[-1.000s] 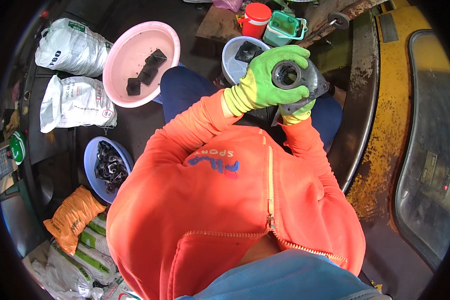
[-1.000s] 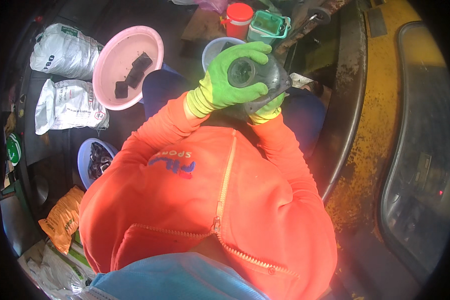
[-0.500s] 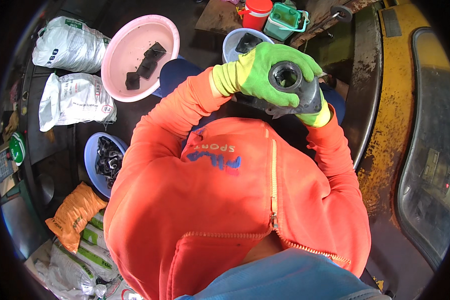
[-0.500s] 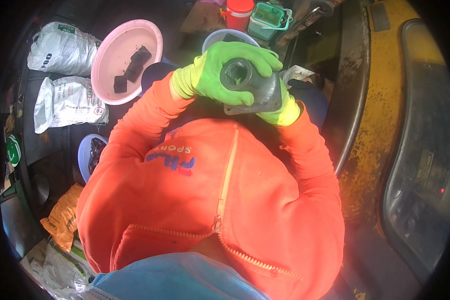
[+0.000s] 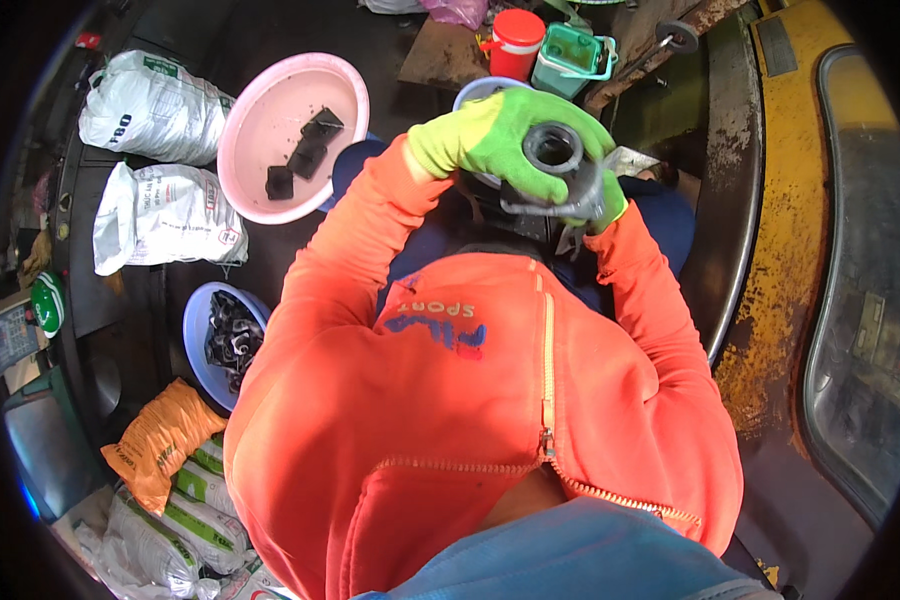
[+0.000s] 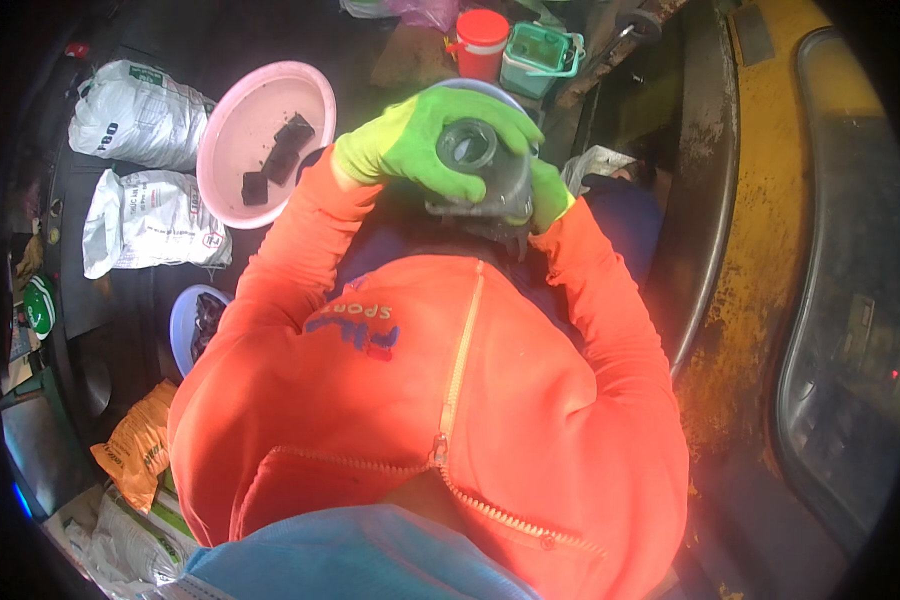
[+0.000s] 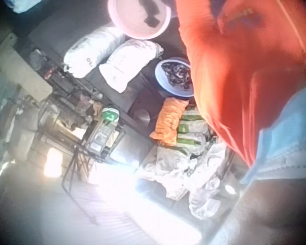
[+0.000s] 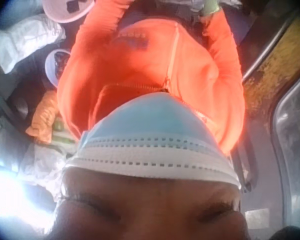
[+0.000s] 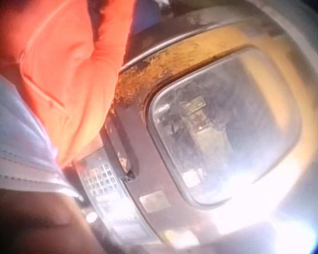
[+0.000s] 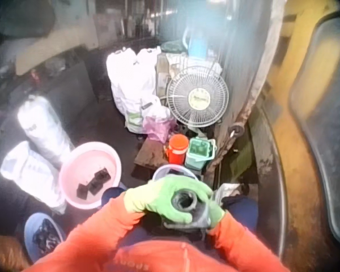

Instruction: The person sits on the floor and repeatedly cleans small black molded parts by hand, rubbing each piece and placing it into a pink basin. The person then removes gloves and opens a plastic bag containing a snack.

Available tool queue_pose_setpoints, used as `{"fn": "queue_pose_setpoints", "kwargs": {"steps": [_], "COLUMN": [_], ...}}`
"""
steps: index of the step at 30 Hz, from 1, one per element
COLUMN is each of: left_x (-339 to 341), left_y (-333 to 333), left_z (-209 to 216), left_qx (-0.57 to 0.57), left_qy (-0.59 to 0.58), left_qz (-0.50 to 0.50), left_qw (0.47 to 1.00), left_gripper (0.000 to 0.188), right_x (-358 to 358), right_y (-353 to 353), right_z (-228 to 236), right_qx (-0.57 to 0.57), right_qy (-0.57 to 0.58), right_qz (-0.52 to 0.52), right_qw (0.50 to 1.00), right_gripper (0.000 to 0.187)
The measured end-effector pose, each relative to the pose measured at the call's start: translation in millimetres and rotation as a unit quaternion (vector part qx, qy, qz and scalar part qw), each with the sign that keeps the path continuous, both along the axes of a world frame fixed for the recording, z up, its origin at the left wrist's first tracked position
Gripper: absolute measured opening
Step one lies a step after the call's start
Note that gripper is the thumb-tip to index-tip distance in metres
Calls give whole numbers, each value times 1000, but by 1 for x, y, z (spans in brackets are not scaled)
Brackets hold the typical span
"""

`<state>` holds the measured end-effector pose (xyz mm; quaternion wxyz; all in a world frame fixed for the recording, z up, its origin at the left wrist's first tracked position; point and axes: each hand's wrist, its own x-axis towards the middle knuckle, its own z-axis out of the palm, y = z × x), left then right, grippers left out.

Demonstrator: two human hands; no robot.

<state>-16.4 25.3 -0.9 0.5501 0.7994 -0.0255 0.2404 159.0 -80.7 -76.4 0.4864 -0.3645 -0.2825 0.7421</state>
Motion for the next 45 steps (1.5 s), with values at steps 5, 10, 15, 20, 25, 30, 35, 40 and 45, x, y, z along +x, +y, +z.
{"fn": "queue_pose_setpoints", "kwargs": {"steps": [5,10,15,20,25,30,35,40,45], "left_x": [-3,5,7,-5,-2,1,-4,-6,-4], "left_y": [15,7,-17,-5,-6,-7,-7,-13,-14], "left_z": [-25,-61,-86,-86,-79,-75,-62,-44,-35], "left_qx": [174,-431,-650,-711,-722,-673,-665,-591,-489], "left_qy": [25,-209,-227,-185,-99,-62,-75,-125,-174], "left_qz": [182,109,53,-3,11,27,43,51,102], "left_qw": [967,871,724,678,684,737,742,796,849], "left_gripper": [68,82,72,46,41,53,57,64,69], "right_x": [8,3,-14,9,32,29,26,16,0], "right_y": [13,17,28,15,10,13,8,2,-7], "right_z": [7,5,-9,5,38,54,44,33,38], "right_qx": [-23,-7,65,193,417,442,478,401,204], "right_qy": [-5,127,-216,-396,-619,-648,-595,-566,-443], "right_qz": [-111,-151,-211,-180,-47,-14,-50,-65,-56], "right_qw": [994,980,951,879,664,621,644,718,871], "right_gripper": [30,23,38,35,25,26,27,24,25]}}
